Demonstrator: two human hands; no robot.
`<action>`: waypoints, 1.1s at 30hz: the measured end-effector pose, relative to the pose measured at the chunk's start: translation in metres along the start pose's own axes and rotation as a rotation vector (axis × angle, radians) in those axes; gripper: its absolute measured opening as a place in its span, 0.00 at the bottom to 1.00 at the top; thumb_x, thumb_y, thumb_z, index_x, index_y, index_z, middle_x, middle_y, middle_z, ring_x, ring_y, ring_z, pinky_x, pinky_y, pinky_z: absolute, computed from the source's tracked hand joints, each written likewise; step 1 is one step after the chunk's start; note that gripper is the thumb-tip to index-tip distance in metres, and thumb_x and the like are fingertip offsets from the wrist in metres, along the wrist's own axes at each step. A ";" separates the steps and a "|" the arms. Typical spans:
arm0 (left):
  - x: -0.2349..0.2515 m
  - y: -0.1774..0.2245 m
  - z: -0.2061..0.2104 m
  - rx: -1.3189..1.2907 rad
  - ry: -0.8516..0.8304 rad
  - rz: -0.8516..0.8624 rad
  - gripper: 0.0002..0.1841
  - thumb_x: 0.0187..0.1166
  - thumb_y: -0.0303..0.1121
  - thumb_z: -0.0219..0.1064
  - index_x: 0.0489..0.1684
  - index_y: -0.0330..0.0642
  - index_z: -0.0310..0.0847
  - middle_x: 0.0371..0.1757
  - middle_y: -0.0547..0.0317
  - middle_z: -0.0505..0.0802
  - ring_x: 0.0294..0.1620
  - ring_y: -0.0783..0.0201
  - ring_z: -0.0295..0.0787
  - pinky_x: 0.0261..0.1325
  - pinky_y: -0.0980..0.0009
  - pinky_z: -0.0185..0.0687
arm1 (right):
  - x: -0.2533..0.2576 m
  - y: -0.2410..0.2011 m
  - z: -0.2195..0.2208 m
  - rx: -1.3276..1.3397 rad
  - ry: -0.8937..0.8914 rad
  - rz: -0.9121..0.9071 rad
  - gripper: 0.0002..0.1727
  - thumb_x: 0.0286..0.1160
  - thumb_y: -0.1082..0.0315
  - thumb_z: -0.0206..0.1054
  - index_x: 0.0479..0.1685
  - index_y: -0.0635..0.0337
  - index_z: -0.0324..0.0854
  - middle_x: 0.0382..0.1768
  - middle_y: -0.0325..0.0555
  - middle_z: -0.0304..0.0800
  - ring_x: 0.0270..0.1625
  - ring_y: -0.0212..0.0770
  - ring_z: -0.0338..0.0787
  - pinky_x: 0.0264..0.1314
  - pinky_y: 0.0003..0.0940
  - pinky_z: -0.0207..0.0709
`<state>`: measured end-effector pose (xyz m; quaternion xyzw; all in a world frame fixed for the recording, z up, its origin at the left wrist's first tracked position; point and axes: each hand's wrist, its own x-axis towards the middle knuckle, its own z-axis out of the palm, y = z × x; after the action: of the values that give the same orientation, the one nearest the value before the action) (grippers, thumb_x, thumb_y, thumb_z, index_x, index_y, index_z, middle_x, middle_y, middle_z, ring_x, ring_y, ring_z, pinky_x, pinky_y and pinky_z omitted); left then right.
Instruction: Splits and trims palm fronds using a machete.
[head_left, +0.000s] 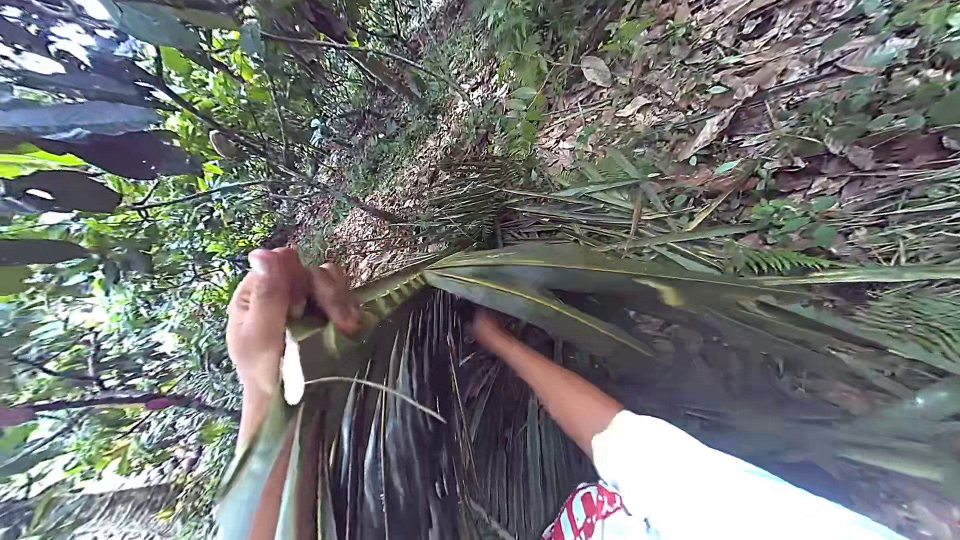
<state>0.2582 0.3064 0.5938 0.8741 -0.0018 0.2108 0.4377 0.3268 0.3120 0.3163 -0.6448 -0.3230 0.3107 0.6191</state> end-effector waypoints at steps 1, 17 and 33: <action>0.000 -0.004 0.002 0.005 0.012 0.001 0.26 0.93 0.52 0.45 0.18 0.61 0.77 0.17 0.75 0.89 0.21 0.75 0.88 0.32 0.78 0.87 | 0.014 0.024 0.006 -0.067 -0.034 0.089 0.32 0.86 0.58 0.64 0.83 0.70 0.69 0.78 0.68 0.77 0.84 0.59 0.74 0.88 0.56 0.61; -0.124 -0.020 -0.040 0.549 -0.380 -0.354 0.58 0.59 0.70 0.75 0.93 0.64 0.45 0.94 0.64 0.59 0.91 0.69 0.57 0.90 0.65 0.62 | 0.043 0.075 0.060 -0.048 -0.165 0.230 0.30 0.81 0.68 0.67 0.80 0.74 0.69 0.71 0.71 0.82 0.77 0.61 0.82 0.83 0.53 0.70; -0.200 -0.105 0.049 1.381 0.578 0.056 0.15 0.86 0.46 0.61 0.60 0.49 0.83 0.55 0.59 0.97 0.38 0.67 0.88 0.50 0.67 0.67 | 0.048 0.066 0.088 -0.092 -0.133 0.164 0.31 0.81 0.64 0.71 0.77 0.74 0.70 0.63 0.74 0.86 0.69 0.68 0.86 0.76 0.61 0.75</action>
<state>0.1138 0.2974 0.4134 0.8593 0.2237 0.3964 -0.2332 0.2870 0.4021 0.2463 -0.6746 -0.3235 0.3873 0.5387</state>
